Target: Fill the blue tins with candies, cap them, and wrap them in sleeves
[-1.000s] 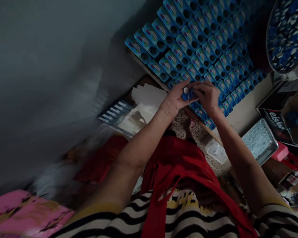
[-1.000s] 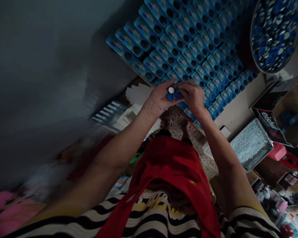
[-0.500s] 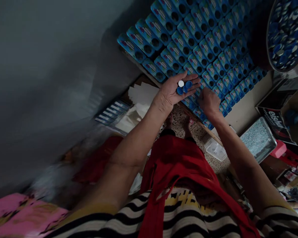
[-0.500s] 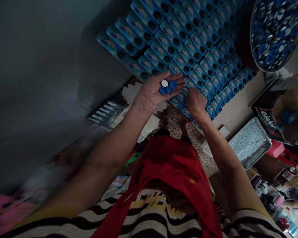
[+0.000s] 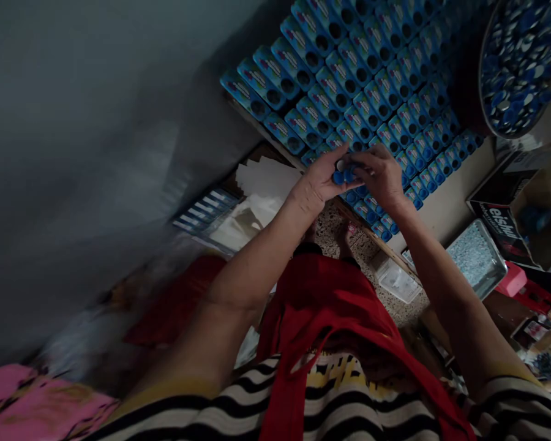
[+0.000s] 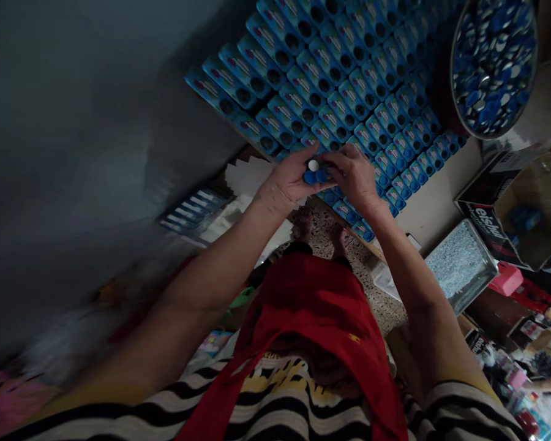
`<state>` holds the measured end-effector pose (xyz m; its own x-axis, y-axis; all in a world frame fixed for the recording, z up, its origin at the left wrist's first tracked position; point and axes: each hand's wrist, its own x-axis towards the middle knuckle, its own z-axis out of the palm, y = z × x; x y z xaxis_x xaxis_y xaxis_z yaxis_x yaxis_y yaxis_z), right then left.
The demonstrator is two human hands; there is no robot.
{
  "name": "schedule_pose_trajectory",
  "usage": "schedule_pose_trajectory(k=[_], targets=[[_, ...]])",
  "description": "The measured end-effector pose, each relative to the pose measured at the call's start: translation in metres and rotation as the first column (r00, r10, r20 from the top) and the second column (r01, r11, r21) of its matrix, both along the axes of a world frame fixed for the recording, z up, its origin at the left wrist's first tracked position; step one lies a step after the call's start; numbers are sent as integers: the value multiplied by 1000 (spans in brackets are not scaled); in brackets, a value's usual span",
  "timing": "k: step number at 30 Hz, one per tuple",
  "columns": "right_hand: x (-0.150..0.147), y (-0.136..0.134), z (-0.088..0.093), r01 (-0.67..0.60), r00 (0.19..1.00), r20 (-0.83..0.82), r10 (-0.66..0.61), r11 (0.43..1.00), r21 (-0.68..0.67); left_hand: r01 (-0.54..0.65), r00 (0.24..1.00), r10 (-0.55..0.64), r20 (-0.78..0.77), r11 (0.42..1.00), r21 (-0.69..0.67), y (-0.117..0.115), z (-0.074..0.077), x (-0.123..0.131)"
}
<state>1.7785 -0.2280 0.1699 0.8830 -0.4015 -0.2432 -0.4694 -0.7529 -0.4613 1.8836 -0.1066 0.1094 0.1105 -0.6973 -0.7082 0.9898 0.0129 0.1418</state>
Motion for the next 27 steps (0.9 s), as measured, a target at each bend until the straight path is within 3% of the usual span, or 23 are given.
schedule_pose_trajectory(k=[2,6,8,13,18,23,27], targets=[[-2,-7,-9,7,1000,23,-8,999,36,-13,1000,13,-15,1000,-1,-7,-1,-3],[-23,-21,-22,221,975,-24,-221,975,-30,24,1000,-23,8,999,-44,-5,3,-2],[-34,-23,-26,269,956,-104,-275,961,-63,42,998,-39,41,997,-62,1,8,2],[-35,-21,-35,248,931,-235,-279,957,-153,64,994,-53,97,992,-110,4,17,9],[-17,-39,-46,237,913,-289,-288,951,-200,8,993,16,116,978,-208,1,18,7],[-13,-32,-26,203,941,-237,-243,962,-181,-56,988,79,132,984,-166,7,23,6],[-13,-1,-8,171,985,2,-171,984,-56,-34,991,51,126,990,-134,10,21,5]])
